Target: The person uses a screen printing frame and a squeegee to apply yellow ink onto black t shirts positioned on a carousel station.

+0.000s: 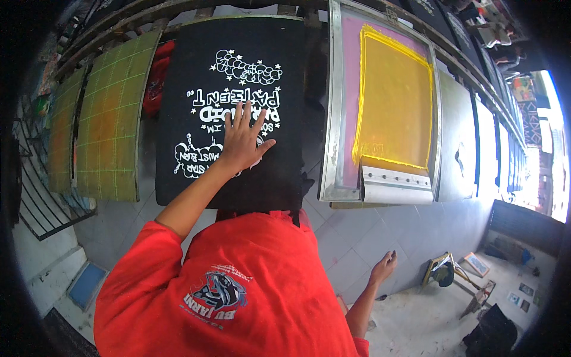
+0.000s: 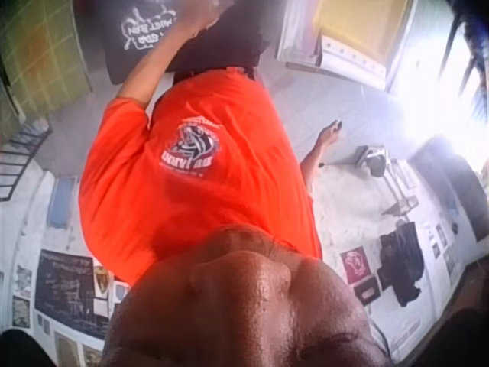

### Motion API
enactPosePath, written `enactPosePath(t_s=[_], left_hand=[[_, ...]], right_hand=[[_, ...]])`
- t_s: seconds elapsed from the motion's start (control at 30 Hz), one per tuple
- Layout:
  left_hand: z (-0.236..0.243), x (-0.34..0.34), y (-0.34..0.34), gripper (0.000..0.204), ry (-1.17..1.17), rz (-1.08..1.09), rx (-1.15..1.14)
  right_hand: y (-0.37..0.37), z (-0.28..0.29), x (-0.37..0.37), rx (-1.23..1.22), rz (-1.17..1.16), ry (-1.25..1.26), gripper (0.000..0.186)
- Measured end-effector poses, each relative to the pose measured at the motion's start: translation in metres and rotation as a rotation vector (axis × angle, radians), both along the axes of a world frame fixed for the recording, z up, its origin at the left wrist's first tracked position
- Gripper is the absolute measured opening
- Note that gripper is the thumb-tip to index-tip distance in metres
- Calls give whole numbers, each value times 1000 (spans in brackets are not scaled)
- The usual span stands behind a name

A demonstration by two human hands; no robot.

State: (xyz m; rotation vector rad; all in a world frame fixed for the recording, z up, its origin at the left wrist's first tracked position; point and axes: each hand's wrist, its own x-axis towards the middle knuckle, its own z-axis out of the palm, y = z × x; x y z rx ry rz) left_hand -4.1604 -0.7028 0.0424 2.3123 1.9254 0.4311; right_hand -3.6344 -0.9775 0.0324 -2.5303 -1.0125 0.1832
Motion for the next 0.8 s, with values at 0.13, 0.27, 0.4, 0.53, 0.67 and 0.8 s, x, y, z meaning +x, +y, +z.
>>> enactPosePath(t_s=[0.13, 0.27, 0.4, 0.53, 0.67, 0.8], left_hand=[[0, -6, 1, 76, -7, -10, 23], [1, -14, 4, 76, 7, -32, 22], [9, -17, 6, 77, -70, -38, 21], [17, -24, 10, 79, -161, -27, 70], [5, -29, 4, 84, 29, -78, 14], [0, -29, 1, 92, 23, -107, 2]], right_hand=[[-1, -1, -19, -13, 6, 22, 48], [2, -10, -29, -9, 21, 52, 48], [7, -13, -33, -52, 16, 85, 49], [4, -24, -38, -41, 39, 73, 46], [10, -26, -47, -49, 42, 109, 45], [9, -31, -55, -73, 60, 129, 45]])
